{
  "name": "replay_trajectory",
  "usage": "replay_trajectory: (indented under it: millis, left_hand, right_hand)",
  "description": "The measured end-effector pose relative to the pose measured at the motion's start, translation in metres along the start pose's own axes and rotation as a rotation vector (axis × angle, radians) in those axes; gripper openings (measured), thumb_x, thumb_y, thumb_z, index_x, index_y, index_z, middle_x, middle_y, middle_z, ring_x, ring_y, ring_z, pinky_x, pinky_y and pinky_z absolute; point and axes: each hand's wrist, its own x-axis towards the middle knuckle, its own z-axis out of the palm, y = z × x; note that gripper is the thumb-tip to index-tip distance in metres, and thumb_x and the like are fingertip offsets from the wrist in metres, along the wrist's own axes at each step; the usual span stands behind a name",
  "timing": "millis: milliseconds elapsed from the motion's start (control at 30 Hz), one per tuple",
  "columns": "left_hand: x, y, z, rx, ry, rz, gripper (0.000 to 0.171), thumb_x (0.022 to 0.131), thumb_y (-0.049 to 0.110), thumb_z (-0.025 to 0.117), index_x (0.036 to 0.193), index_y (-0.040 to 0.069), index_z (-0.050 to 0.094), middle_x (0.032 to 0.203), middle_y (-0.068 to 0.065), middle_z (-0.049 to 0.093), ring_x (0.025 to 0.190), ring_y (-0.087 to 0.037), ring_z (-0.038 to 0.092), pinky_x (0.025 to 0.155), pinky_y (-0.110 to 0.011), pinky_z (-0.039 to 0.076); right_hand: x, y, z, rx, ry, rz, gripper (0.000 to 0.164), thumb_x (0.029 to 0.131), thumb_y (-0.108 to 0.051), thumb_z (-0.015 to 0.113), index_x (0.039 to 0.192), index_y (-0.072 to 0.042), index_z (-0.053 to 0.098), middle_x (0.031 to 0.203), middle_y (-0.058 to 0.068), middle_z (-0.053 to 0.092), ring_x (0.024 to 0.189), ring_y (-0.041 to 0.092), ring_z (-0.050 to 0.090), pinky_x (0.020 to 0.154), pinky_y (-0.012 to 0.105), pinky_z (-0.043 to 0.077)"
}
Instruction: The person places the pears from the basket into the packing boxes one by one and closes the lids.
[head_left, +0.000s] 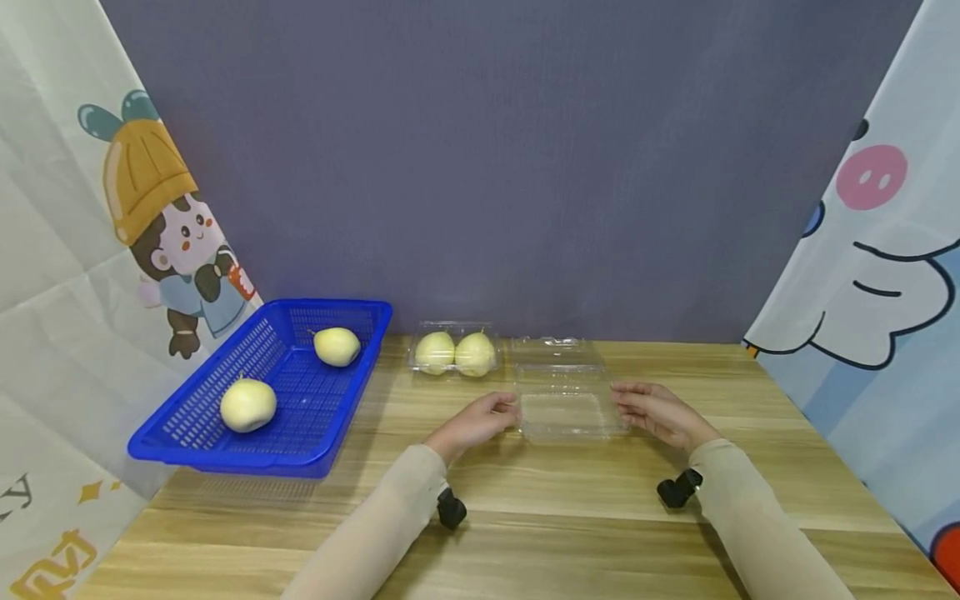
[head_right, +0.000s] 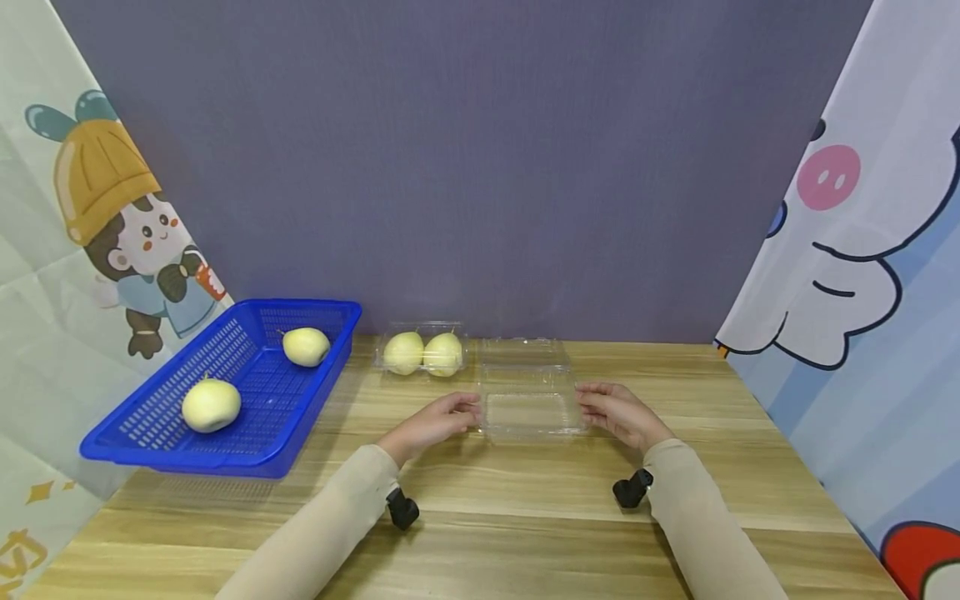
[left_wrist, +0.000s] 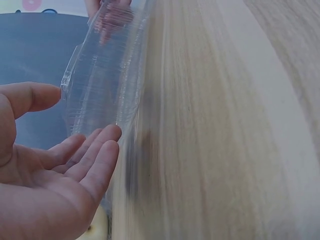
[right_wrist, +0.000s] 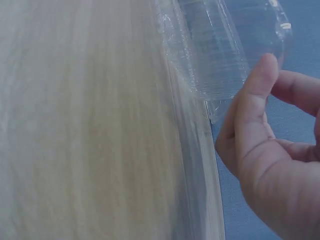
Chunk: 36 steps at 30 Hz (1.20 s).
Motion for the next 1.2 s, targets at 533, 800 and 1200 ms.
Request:
replay_trajectory:
  millis: [533, 800, 1200]
  left_hand:
    - [-0.008, 0.007, -0.008, 0.111, 0.022, -0.005, 0.062, 0.099, 0.032, 0.059, 0.15, 0.001, 0.041, 0.134, -0.013, 0.058, 0.124, -0.032, 0.054, 0.105, -0.047, 0.044]
    - [-0.012, 0.013, -0.017, 0.211, 0.045, 0.044, 0.063, 0.098, 0.034, 0.061, 0.148, 0.001, 0.044, 0.138, -0.018, 0.056, 0.125, -0.035, 0.054, 0.104, -0.048, 0.045]
    - [-0.011, 0.029, -0.029, 0.579, 0.124, 0.136, 0.047, 0.099, 0.029, 0.059, 0.138, 0.004, 0.058, 0.137, -0.012, 0.06, 0.118, -0.032, 0.06, 0.099, -0.045, 0.05]
  right_hand:
    - [0.0, 0.001, 0.0, 0.017, -0.012, 0.0, 0.056, 0.104, -0.006, 0.052, 0.146, 0.019, 0.026, 0.107, 0.009, 0.059, 0.084, 0.01, 0.062, 0.074, 0.021, 0.056]
    - [-0.001, 0.002, -0.002, -0.013, -0.011, 0.001, 0.062, 0.104, -0.012, 0.054, 0.149, 0.017, 0.022, 0.114, 0.012, 0.055, 0.087, 0.011, 0.061, 0.075, 0.021, 0.055]
    - [0.0, 0.001, 0.0, -0.025, 0.0, -0.001, 0.057, 0.104, -0.008, 0.052, 0.146, 0.018, 0.025, 0.11, 0.012, 0.056, 0.085, 0.011, 0.061, 0.073, 0.021, 0.055]
